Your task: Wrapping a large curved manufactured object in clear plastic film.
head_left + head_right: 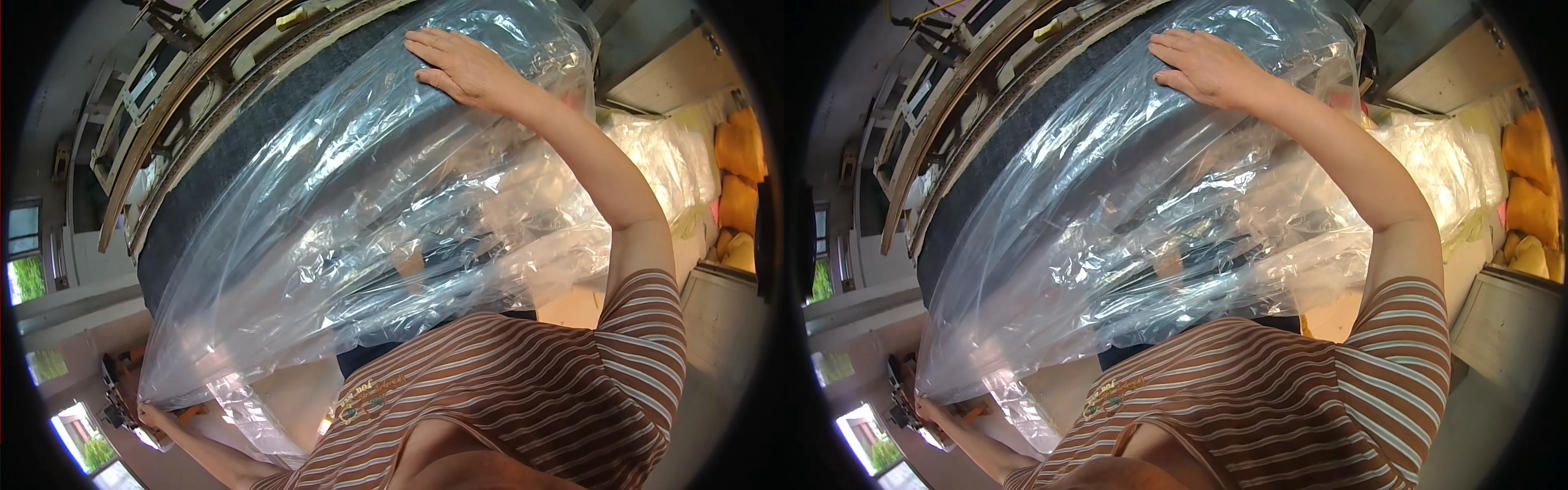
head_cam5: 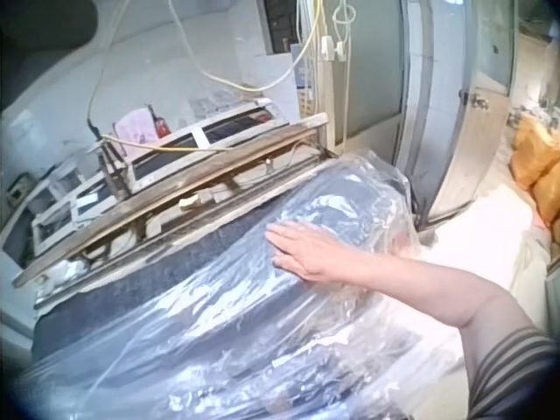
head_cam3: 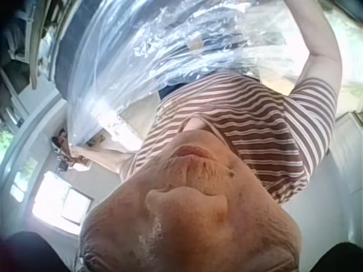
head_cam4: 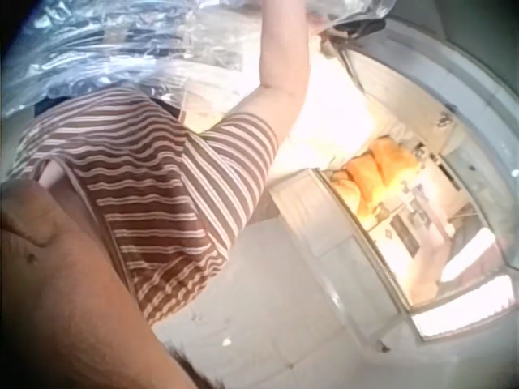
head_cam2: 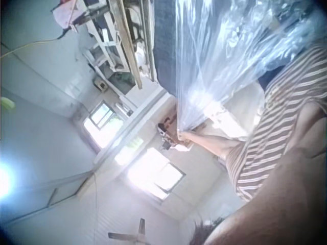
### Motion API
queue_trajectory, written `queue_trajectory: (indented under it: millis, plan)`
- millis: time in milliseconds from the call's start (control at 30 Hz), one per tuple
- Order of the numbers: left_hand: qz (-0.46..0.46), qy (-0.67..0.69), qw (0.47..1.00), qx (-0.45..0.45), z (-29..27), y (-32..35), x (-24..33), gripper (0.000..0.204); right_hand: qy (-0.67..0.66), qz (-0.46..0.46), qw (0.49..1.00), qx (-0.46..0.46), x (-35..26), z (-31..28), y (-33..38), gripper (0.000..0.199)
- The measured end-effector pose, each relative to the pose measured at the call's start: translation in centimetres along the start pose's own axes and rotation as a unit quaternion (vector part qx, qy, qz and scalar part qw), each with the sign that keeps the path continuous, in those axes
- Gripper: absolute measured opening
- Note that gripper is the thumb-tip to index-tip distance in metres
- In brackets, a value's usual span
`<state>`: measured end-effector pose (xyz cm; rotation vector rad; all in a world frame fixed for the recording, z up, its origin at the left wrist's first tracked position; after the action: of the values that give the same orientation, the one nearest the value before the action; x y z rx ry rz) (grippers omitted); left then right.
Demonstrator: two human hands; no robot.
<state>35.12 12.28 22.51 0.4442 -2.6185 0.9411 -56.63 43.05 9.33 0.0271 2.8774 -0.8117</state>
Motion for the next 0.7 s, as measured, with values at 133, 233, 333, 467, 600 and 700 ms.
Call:
queue_trajectory:
  millis: [133,233,333,467,600,700]
  plan:
    - [-0.012,0.026,1.0,-0.01,-3.5,1.4,-7.5,0.032,-0.035,0.002,0.999,0.018,0.6,-0.9,-1.3,0.036]
    - [-0.109,0.113,0.976,-0.149,-3.3,3.8,-12.7,0.03,-0.083,0.001,0.995,0.056,2.0,-0.1,-4.3,0.023]
    - [-0.097,0.216,0.952,-0.192,-0.5,8.2,-11.7,0.029,-0.179,0.051,0.979,0.078,5.7,0.3,-5.4,0.015]
    - [-0.046,0.144,0.979,-0.137,1.0,6.9,-7.4,0.035,-0.27,0.055,0.959,0.066,10.5,1.8,-6.3,0.01]
    - [0.184,0.218,0.957,-0.055,3.4,-0.5,2.4,0.037,-0.508,0.19,0.795,0.272,14.3,-8.3,-8.3,0.022]
    - [-0.044,0.463,0.873,-0.149,8.6,-6.1,7.5,0.037,-0.421,0.269,0.809,0.31,23.1,-9.7,-8.9,0.027]
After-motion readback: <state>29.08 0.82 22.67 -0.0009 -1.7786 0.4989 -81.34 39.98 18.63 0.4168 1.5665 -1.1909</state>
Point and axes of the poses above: each hand's wrist, its own y-axis away from the middle knuckle, its own z-axis out of the palm, x = y × z, the point moved 6 cm from there along -y, towards the middle knuckle, and after that the axes turned 7 degrees about -y, right-handed, at the moved point
